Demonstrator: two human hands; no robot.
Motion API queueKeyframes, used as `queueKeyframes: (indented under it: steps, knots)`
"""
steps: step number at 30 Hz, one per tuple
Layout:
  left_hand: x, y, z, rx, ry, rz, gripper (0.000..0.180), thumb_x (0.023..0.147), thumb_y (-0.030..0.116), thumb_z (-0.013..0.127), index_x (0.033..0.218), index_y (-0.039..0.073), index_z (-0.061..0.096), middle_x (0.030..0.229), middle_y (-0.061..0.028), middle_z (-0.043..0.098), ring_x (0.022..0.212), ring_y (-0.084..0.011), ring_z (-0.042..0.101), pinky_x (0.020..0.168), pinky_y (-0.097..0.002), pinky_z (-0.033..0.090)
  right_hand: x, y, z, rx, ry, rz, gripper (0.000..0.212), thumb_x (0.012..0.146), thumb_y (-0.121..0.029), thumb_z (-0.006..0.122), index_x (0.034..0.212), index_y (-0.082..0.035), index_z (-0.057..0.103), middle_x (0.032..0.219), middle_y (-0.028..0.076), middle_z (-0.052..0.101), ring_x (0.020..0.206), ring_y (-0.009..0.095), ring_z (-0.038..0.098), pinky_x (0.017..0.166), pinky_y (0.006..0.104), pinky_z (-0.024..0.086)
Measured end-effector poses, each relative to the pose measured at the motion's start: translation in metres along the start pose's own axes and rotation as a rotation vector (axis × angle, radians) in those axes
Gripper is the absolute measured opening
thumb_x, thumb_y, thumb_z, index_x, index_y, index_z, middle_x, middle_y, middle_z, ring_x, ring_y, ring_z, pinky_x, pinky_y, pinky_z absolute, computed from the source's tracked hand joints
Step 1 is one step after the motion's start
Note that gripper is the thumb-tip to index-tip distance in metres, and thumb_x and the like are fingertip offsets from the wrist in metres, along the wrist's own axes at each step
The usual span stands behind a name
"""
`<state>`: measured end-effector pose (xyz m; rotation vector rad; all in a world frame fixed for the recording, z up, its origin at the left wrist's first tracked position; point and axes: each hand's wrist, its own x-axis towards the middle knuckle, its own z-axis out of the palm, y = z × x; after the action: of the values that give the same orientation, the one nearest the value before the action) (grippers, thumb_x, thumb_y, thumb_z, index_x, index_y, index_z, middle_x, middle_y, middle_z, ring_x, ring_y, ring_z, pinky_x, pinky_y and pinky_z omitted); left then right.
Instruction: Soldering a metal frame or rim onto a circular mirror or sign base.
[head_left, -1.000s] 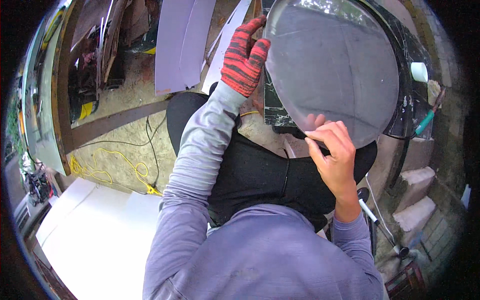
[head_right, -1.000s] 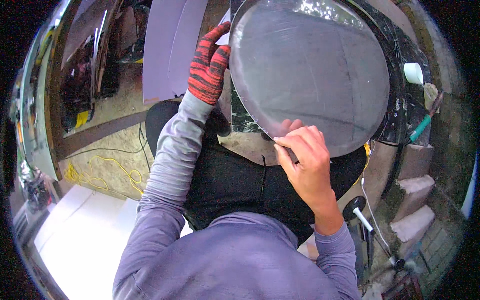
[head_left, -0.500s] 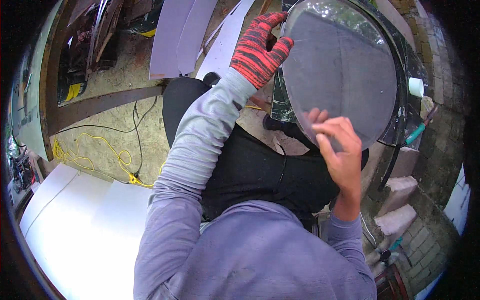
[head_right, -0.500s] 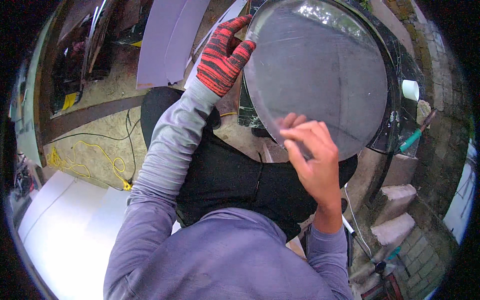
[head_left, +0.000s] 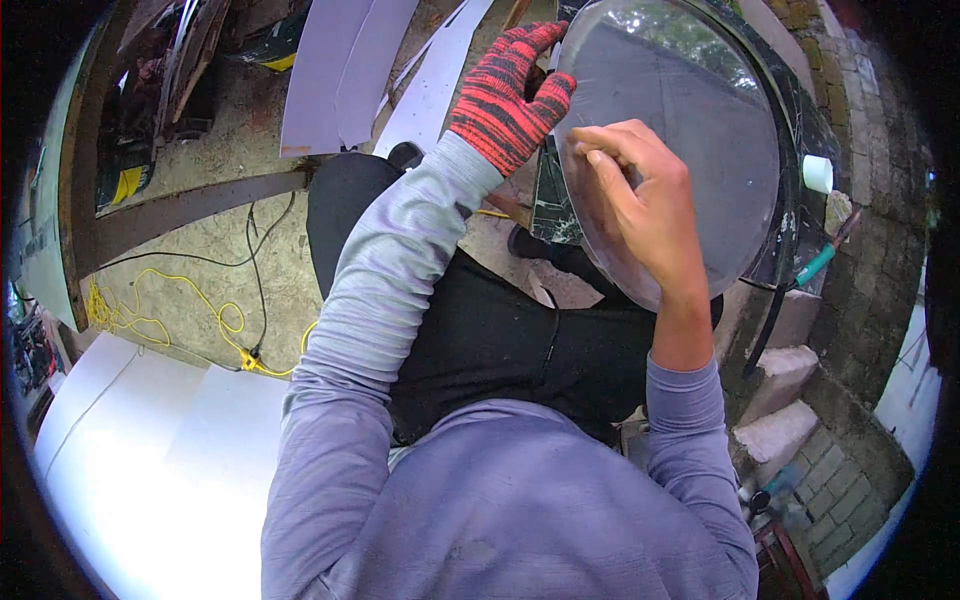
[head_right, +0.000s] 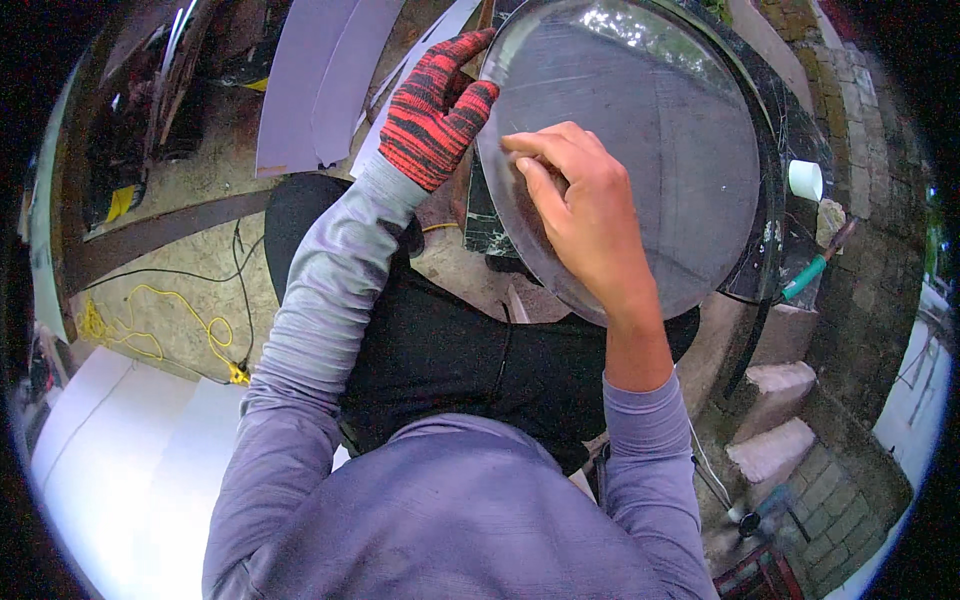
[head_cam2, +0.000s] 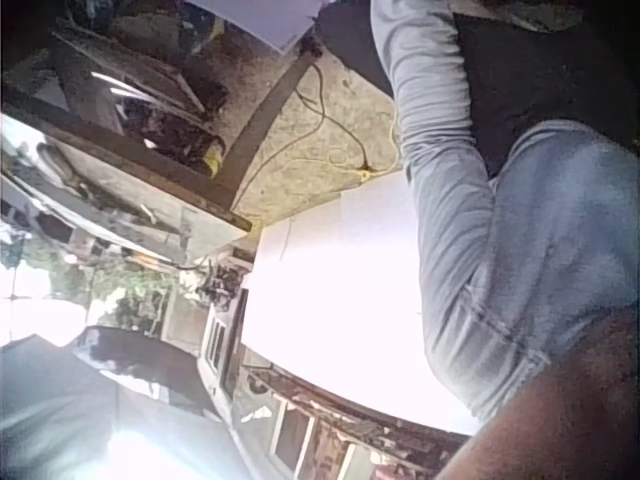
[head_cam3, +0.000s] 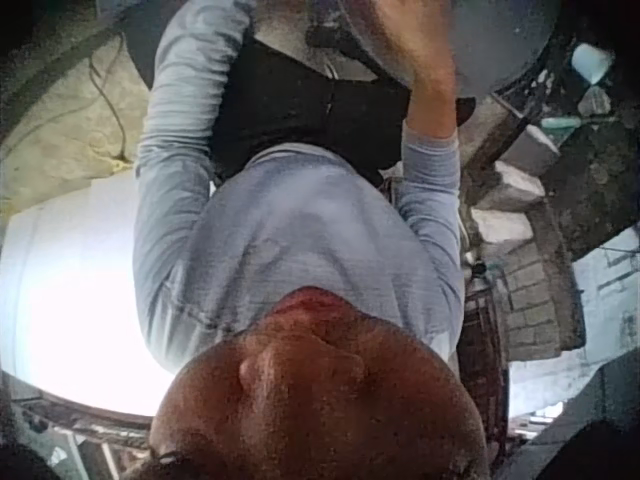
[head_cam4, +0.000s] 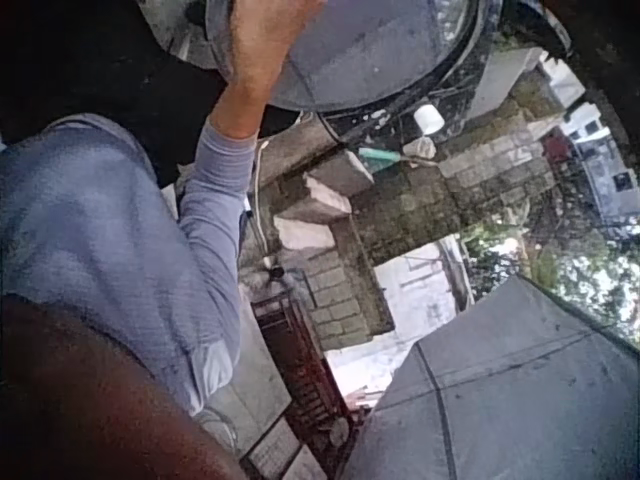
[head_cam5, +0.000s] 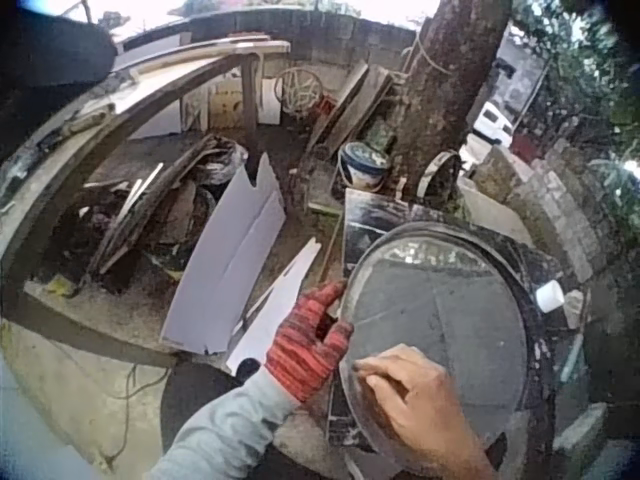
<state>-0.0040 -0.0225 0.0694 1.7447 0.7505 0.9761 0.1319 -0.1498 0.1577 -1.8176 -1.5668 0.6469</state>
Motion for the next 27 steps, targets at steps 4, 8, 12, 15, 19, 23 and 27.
queueKeyframes:
  steps: [4, 8, 12, 15, 19, 23, 27]
  knots:
    - [-0.001, -0.001, 0.002, -0.017, -0.009, -0.038, 0.052, 0.093, 0.014, 0.071, 0.143, 0.01, 0.056, 0.108, -0.0048, 0.062, 0.087, -0.0121, 0.062, 0.08, -0.0292, 0.052, 0.0, 0.003, 0.0, -0.023, -0.016, 0.005, 0.02, 0.092, -0.002, 0.065, 0.11, -0.002, 0.074, 0.1, 0.009, 0.07, 0.088, 0.019, 0.066, 0.08, 0.0303, 0.052]
    - [0.0, -0.004, 0.006, -0.015, 0.037, 0.027, 0.053, 0.093, 0.015, 0.072, 0.143, 0.01, 0.056, 0.107, -0.0049, 0.062, 0.085, -0.0125, 0.062, 0.079, -0.0294, 0.053, -0.001, 0.004, -0.001, -0.018, -0.029, 0.018, 0.021, 0.093, -0.001, 0.064, 0.112, -0.002, 0.074, 0.101, 0.007, 0.07, 0.087, 0.015, 0.065, 0.079, 0.0274, 0.051]
    - [-0.001, -0.005, 0.006, 0.011, 0.033, 0.026, 0.052, 0.093, 0.014, 0.072, 0.143, 0.01, 0.056, 0.107, -0.0053, 0.062, 0.084, -0.0131, 0.061, 0.079, -0.0296, 0.053, 0.0, 0.004, 0.0, -0.006, -0.014, 0.023, 0.02, 0.093, -0.002, 0.065, 0.11, -0.002, 0.074, 0.099, 0.008, 0.07, 0.086, 0.018, 0.066, 0.078, 0.0292, 0.052]
    - [-0.001, -0.005, 0.005, 0.019, 0.027, 0.033, 0.052, 0.093, 0.014, 0.071, 0.143, 0.01, 0.056, 0.106, -0.0055, 0.062, 0.084, -0.0132, 0.061, 0.079, -0.0297, 0.052, 0.0, 0.003, 0.001, 0.02, 0.002, 0.039, 0.019, 0.091, -0.003, 0.065, 0.108, -0.004, 0.075, 0.095, 0.011, 0.07, 0.084, 0.023, 0.067, 0.076, 0.0325, 0.052]
    - [-0.001, -0.004, 0.003, 0.01, 0.021, 0.034, 0.052, 0.093, 0.015, 0.071, 0.143, 0.01, 0.057, 0.104, -0.0055, 0.062, 0.084, -0.013, 0.061, 0.079, -0.0295, 0.052, 0.0, 0.004, 0.0, 0.001, -0.019, 0.034, 0.021, 0.093, -0.001, 0.064, 0.111, -0.002, 0.075, 0.098, 0.008, 0.07, 0.085, 0.017, 0.065, 0.077, 0.0287, 0.051]
    - [-0.001, -0.003, 0.001, 0.036, 0.015, 0.029, 0.05, 0.094, 0.015, 0.071, 0.142, 0.009, 0.057, 0.102, -0.0054, 0.063, 0.084, -0.0125, 0.06, 0.079, -0.0298, 0.052, 0.0, 0.006, 0.0, 0.015, -0.044, 0.043, 0.022, 0.093, 0.0, 0.063, 0.112, -0.002, 0.075, 0.099, 0.006, 0.069, 0.085, 0.013, 0.064, 0.078, 0.0266, 0.051]
    - [-0.002, -0.002, -0.003, 0.006, -0.02, -0.049, 0.05, 0.094, 0.014, 0.071, 0.141, 0.008, 0.058, 0.101, -0.0056, 0.065, 0.084, -0.0126, 0.061, 0.079, -0.0303, 0.053, 0.0, 0.006, 0.002, 0.055, 0.001, 0.042, 0.019, 0.09, -0.004, 0.066, 0.107, -0.004, 0.075, 0.093, 0.011, 0.07, 0.083, 0.023, 0.068, 0.076, 0.0332, 0.052]
